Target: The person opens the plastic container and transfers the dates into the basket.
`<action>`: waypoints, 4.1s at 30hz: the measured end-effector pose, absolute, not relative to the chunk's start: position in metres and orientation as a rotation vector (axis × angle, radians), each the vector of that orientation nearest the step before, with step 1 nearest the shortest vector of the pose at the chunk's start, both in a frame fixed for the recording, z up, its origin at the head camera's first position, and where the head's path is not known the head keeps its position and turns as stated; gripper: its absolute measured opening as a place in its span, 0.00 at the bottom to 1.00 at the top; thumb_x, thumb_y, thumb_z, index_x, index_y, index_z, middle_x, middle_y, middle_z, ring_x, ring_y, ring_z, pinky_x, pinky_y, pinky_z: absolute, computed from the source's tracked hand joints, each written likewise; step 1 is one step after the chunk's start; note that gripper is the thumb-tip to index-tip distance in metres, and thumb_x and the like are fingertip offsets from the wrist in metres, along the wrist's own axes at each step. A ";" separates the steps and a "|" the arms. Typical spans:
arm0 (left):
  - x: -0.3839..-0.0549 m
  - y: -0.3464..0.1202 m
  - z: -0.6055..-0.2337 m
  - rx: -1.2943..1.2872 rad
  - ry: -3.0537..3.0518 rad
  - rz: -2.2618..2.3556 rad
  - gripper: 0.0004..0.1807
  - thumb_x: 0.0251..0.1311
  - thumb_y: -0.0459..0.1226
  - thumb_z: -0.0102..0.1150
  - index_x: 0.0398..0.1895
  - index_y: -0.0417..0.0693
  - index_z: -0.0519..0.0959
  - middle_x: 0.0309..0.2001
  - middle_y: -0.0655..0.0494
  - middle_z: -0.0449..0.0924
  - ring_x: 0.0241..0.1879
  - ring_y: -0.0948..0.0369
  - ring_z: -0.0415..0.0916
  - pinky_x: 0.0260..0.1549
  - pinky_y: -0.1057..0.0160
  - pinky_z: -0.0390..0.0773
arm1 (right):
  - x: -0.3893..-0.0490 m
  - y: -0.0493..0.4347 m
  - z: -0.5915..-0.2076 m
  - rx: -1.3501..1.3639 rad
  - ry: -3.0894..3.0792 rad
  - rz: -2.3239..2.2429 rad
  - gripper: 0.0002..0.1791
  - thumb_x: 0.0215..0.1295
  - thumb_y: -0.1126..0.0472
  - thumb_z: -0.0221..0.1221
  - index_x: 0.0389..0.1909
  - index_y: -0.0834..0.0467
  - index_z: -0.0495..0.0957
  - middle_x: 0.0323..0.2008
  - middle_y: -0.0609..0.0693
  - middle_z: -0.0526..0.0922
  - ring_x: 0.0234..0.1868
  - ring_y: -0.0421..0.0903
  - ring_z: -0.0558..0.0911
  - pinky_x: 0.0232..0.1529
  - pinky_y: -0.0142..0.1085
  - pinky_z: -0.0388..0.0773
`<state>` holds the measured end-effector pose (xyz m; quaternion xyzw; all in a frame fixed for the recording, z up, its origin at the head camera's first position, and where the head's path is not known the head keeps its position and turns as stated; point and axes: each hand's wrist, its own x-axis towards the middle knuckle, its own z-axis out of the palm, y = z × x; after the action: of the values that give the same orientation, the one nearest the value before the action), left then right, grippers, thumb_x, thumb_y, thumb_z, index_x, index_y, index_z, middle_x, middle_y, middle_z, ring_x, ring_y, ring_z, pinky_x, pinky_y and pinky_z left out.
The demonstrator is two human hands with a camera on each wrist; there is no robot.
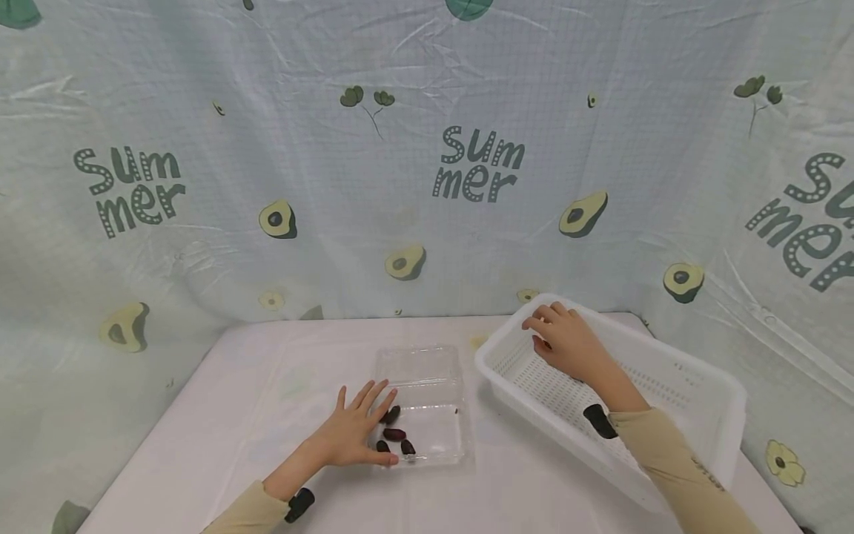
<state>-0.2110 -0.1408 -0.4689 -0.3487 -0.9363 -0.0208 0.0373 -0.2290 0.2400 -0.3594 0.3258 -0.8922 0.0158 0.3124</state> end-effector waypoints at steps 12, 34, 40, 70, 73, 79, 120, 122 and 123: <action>-0.211 -0.142 -0.470 -1.074 -2.869 -0.076 0.58 0.40 0.76 0.38 0.69 0.48 0.47 0.69 0.45 0.45 0.67 0.43 0.47 0.51 0.28 0.50 | -0.208 0.183 -0.367 1.079 -2.240 0.035 0.14 0.43 0.66 0.64 0.34 0.52 0.77 0.32 0.46 0.75 0.33 0.42 0.71 0.28 0.34 0.68; -0.210 -0.140 -0.469 -1.033 -2.891 -0.037 0.57 0.40 0.74 0.43 0.70 0.50 0.47 0.70 0.47 0.45 0.68 0.45 0.46 0.52 0.30 0.50 | -0.203 0.119 -0.431 1.341 -2.330 -0.206 0.16 0.49 0.54 0.65 0.40 0.45 0.74 0.37 0.40 0.74 0.38 0.39 0.70 0.35 0.30 0.70; -0.210 -0.140 -0.470 -1.037 -2.887 -0.045 0.57 0.40 0.74 0.43 0.70 0.50 0.47 0.70 0.47 0.45 0.68 0.45 0.46 0.52 0.30 0.50 | -0.208 0.108 -0.445 1.413 -2.300 -0.310 0.18 0.50 0.49 0.63 0.43 0.42 0.73 0.39 0.39 0.75 0.38 0.38 0.70 0.37 0.30 0.71; -0.209 -0.141 -0.466 -1.067 -2.906 -0.087 0.58 0.40 0.75 0.40 0.70 0.49 0.47 0.70 0.45 0.44 0.68 0.43 0.45 0.52 0.30 0.49 | -0.223 0.078 -0.469 1.675 -2.205 -0.436 0.22 0.49 0.43 0.61 0.48 0.36 0.73 0.42 0.37 0.75 0.41 0.36 0.69 0.32 0.25 0.65; -0.210 -0.141 -0.467 -1.069 -2.899 -0.089 0.58 0.40 0.75 0.40 0.70 0.49 0.47 0.70 0.45 0.44 0.68 0.43 0.45 0.52 0.29 0.50 | -0.223 0.077 -0.469 1.682 -2.205 -0.451 0.22 0.49 0.42 0.60 0.48 0.35 0.73 0.42 0.36 0.75 0.41 0.36 0.69 0.32 0.25 0.64; -0.210 -0.141 -0.468 -1.064 -2.890 -0.064 0.58 0.40 0.75 0.40 0.70 0.49 0.46 0.70 0.46 0.44 0.68 0.44 0.45 0.52 0.30 0.51 | -0.225 0.078 -0.471 1.700 -2.218 -0.450 0.19 0.50 0.43 0.60 0.46 0.34 0.73 0.42 0.37 0.75 0.40 0.36 0.69 0.32 0.26 0.65; -0.210 -0.141 -0.468 -1.037 -2.909 -0.069 0.58 0.39 0.75 0.41 0.70 0.50 0.47 0.70 0.47 0.44 0.68 0.45 0.45 0.53 0.30 0.49 | -0.225 0.089 -0.460 1.581 -2.166 -0.414 0.10 0.46 0.51 0.63 0.30 0.43 0.73 0.25 0.36 0.75 0.29 0.38 0.68 0.27 0.27 0.61; -0.210 -0.140 -0.468 -1.039 -2.914 -0.074 0.58 0.40 0.75 0.41 0.70 0.49 0.47 0.70 0.47 0.44 0.68 0.45 0.44 0.53 0.30 0.49 | -0.224 0.092 -0.457 1.551 -2.159 -0.417 0.11 0.45 0.52 0.63 0.30 0.42 0.73 0.25 0.36 0.75 0.29 0.39 0.68 0.26 0.27 0.60; -0.209 -0.140 -0.468 -1.039 -2.917 -0.075 0.58 0.40 0.75 0.41 0.70 0.49 0.47 0.70 0.47 0.43 0.68 0.45 0.44 0.53 0.30 0.49 | -0.223 0.094 -0.455 1.534 -2.152 -0.420 0.11 0.45 0.52 0.63 0.30 0.41 0.73 0.24 0.36 0.75 0.29 0.39 0.68 0.25 0.27 0.60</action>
<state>-0.2092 -0.1399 -0.4677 -0.3353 -0.9415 -0.0243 0.0219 -0.2234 0.0937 -0.4545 0.5578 -0.7825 -0.1529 0.2306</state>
